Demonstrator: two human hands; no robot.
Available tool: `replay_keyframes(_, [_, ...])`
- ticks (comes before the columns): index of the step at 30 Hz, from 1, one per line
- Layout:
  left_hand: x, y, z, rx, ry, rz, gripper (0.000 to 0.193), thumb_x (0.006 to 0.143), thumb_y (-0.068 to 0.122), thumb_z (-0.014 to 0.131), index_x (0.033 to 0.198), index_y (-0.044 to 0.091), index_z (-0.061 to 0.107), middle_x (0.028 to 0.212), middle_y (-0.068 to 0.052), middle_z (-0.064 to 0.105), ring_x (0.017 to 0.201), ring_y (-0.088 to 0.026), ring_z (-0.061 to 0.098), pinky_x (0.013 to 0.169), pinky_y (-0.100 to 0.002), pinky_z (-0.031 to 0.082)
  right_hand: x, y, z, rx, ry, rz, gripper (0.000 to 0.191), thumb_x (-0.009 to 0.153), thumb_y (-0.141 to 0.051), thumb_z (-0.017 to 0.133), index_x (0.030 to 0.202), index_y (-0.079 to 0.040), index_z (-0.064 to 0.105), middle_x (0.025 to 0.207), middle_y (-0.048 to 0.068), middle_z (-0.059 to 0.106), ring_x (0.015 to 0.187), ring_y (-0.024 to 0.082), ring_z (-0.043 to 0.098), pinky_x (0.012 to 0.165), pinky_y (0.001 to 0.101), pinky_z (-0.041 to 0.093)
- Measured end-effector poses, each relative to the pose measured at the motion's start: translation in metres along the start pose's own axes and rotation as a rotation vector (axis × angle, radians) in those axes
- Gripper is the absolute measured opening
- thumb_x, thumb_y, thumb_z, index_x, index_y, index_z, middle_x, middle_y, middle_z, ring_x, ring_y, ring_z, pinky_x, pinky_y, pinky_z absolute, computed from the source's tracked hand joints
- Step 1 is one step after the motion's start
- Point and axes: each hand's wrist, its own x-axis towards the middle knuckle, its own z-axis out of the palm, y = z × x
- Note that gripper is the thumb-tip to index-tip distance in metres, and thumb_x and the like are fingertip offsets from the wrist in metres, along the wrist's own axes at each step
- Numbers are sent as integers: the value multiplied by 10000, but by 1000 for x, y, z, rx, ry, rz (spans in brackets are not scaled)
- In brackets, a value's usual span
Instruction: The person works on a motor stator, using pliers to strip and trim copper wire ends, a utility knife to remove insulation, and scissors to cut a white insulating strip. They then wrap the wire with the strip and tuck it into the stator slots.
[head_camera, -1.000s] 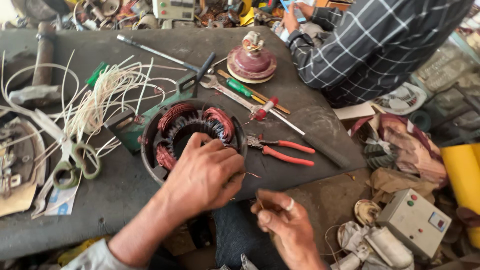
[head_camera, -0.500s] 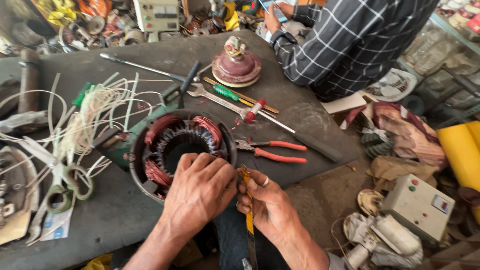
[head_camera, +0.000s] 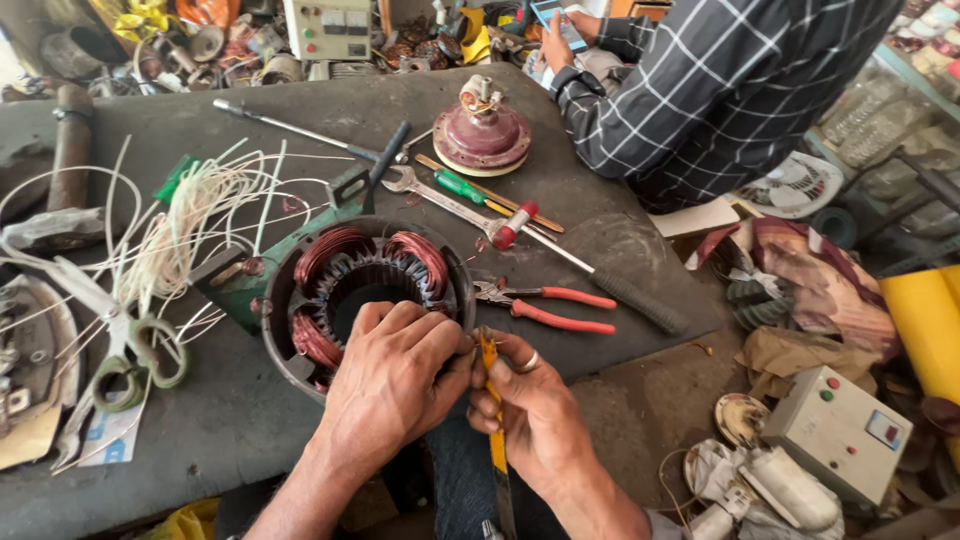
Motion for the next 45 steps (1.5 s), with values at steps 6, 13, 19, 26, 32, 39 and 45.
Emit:
replay_keyframes(6, [5, 5, 3, 6, -13, 15, 156, 798, 208, 754, 807, 101, 640, 787, -20, 657, 835, -238, 636, 785, -418, 412, 2, -16, -19, -39, 129, 26, 318, 898, -110, 691, 1205, -35, 658, 865, 58, 646, 669, 137, 561, 567, 282, 445])
replay_keyframes(13, [4, 6, 1, -39, 8, -34, 115, 817, 189, 739, 825, 106, 660, 830, -18, 690, 870, -231, 649, 812, -406, 424, -25, -57, -9, -203, 119, -150, 396, 859, 2, 646, 1246, -73, 613, 813, 46, 614, 619, 115, 535, 526, 268, 433])
replay_keyframes(19, [0, 13, -8, -57, -11, -86, 84, 826, 185, 721, 844, 115, 678, 798, -21, 690, 860, -232, 652, 802, -415, 419, -8, -2, -3, -186, -15, -82, 367, 877, 9, 650, 1244, 0, 641, 890, 74, 667, 653, 136, 555, 589, 279, 444])
replay_keyframes(26, [-9, -1, -18, -136, -58, -93, 93, 833, 193, 699, 863, 111, 665, 798, -26, 690, 843, -247, 635, 811, -416, 425, -32, -41, 8, -362, -62, -766, 83, 1038, 50, 704, 1112, 84, 687, 922, 71, 641, 769, 126, 562, 665, 258, 450])
replay_keyframes(32, [-6, -2, -16, -161, -49, -110, 75, 839, 184, 692, 880, 121, 694, 801, -15, 714, 821, -251, 641, 797, -417, 430, -39, -22, 8, -730, 7, -279, 566, 840, 24, 754, 1381, -86, 629, 941, 85, 709, 779, 109, 622, 691, 242, 503])
replay_keyframes(39, [-12, 4, -20, -161, -67, -177, 108, 824, 197, 700, 891, 113, 710, 767, -28, 709, 803, -255, 646, 762, -417, 449, -8, 8, 3, -613, 14, -419, 398, 835, -4, 816, 1219, 39, 720, 950, 78, 689, 800, 99, 590, 675, 253, 472])
replay_keyframes(45, [-12, -2, -18, -166, -79, -136, 92, 826, 200, 708, 870, 120, 703, 780, -23, 711, 791, -259, 636, 762, -418, 448, -72, -23, 36, -1067, -149, -1191, 424, 752, -17, 780, 1153, -102, 671, 1052, 38, 670, 957, 94, 653, 883, 239, 556])
